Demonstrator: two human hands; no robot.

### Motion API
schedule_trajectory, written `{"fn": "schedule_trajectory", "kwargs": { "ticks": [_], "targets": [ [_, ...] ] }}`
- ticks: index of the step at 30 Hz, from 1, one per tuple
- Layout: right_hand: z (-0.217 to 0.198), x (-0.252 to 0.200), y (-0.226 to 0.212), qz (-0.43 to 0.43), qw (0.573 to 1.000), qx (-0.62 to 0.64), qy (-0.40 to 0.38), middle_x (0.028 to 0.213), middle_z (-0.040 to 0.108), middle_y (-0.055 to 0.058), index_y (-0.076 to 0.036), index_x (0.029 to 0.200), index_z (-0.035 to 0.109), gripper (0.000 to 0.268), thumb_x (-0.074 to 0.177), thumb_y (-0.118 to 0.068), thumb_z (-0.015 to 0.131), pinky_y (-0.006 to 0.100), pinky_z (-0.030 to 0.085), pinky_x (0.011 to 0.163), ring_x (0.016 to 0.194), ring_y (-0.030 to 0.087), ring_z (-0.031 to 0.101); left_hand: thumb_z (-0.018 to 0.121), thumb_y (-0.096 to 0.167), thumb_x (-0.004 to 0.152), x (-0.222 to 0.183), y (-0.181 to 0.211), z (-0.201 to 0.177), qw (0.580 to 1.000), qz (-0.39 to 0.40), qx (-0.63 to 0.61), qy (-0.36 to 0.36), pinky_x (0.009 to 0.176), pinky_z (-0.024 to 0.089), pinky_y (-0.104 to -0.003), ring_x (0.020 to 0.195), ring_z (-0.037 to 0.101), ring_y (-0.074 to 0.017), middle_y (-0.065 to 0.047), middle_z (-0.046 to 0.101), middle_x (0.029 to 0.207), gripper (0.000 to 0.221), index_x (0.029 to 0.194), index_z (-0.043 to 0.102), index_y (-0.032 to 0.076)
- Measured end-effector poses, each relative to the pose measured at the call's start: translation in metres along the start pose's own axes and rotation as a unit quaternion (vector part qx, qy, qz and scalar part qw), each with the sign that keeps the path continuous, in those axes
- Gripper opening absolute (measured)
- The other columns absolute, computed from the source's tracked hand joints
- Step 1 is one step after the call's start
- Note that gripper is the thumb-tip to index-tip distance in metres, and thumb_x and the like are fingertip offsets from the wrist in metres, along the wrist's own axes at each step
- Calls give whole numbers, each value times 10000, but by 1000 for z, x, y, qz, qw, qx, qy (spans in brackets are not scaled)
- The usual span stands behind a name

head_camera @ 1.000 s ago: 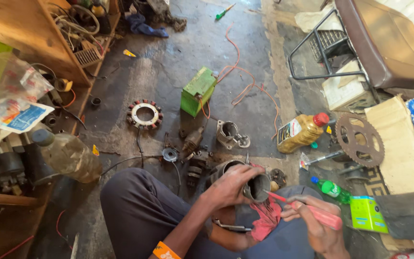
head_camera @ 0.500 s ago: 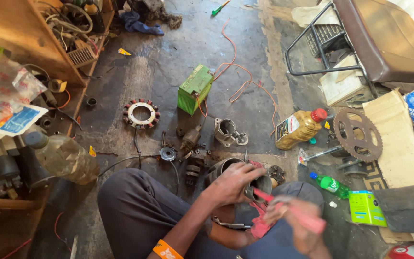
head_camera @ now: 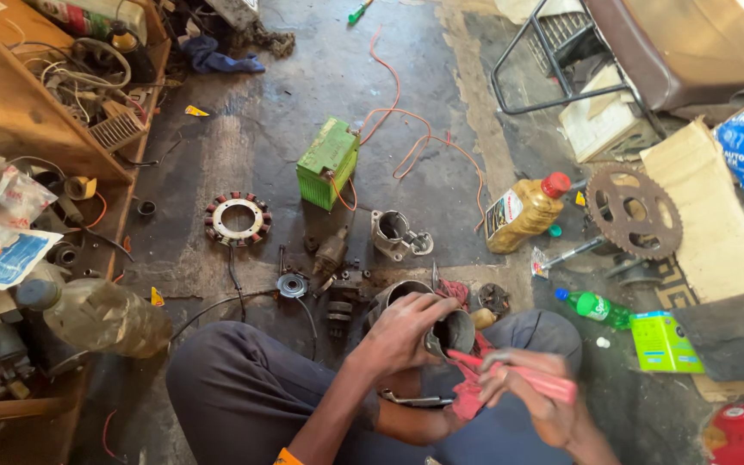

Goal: The person sits on the floor and uses a red-handled screwdriver to scrape the inside of a cylindrical engine part. The person then places the part down and picks up a crankshaft, holding it with both hands.

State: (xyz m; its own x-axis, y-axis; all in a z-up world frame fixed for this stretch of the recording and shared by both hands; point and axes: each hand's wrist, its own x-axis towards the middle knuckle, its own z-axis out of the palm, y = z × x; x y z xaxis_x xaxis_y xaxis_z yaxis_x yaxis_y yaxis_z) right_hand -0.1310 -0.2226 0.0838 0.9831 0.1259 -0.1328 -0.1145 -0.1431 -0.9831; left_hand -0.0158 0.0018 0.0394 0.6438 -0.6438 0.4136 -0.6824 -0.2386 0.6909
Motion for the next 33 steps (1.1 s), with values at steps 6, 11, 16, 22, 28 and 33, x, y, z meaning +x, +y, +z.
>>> {"fn": "schedule_trajectory", "kwargs": {
  "ticks": [6, 11, 16, 22, 28, 33],
  "targets": [
    [3, -3, -14, -308, 924, -227, 26, 923, 766, 114, 18, 1016, 677, 212, 1002, -134, 530, 304, 631, 771, 838, 193, 776, 947, 207, 536, 15, 3, -1, 1000, 9, 6, -3, 984, 485, -465, 1151, 592, -393, -162, 642, 1241, 906, 1347, 567, 70],
    [-7, -17, -2, -32, 997, -61, 47, 812, 805, 169, 94, 995, 727, 299, 932, -95, 503, 328, 636, 601, 692, 223, 806, 927, 212, 564, 4, 1, -2, 1000, -3, -4, -1, 1028, 497, -440, 1188, 602, -369, -148, 648, 1264, 900, 1378, 569, 75],
    [-3, -12, 13, -73, 992, -29, 103, 743, 793, 167, 104, 949, 721, 291, 955, -129, 546, 322, 649, 606, 669, 225, 812, 962, 247, 567, 12, 6, 1, 999, 39, 18, 1, 1017, 481, -465, 1174, 600, -380, -150, 651, 1241, 917, 1373, 566, 64],
    [-12, -19, 14, -33, 997, -21, 68, 753, 790, 167, 99, 938, 742, 290, 912, -112, 545, 329, 625, 569, 638, 222, 788, 937, 243, 528, 2, 1, -2, 1000, 2, 8, 0, 1002, 500, -438, 1168, 619, -363, -144, 656, 1261, 928, 1370, 578, 90],
    [-15, -11, 34, -151, 980, -95, 85, 783, 792, 126, 57, 926, 719, 193, 926, -65, 569, 295, 643, 574, 636, 184, 808, 951, 219, 548, 11, 7, 0, 999, 42, 29, 1, 997, 488, -462, 1160, 609, -376, -154, 654, 1255, 919, 1370, 567, 73],
    [-11, -19, 30, -28, 997, -16, 70, 768, 765, 173, 105, 940, 734, 195, 900, -13, 585, 325, 621, 507, 604, 226, 789, 934, 226, 557, 2, 6, -7, 1000, -12, -14, -10, 993, 513, -429, 1181, 624, -354, -136, 659, 1263, 898, 1369, 574, 92]
  ]
}}
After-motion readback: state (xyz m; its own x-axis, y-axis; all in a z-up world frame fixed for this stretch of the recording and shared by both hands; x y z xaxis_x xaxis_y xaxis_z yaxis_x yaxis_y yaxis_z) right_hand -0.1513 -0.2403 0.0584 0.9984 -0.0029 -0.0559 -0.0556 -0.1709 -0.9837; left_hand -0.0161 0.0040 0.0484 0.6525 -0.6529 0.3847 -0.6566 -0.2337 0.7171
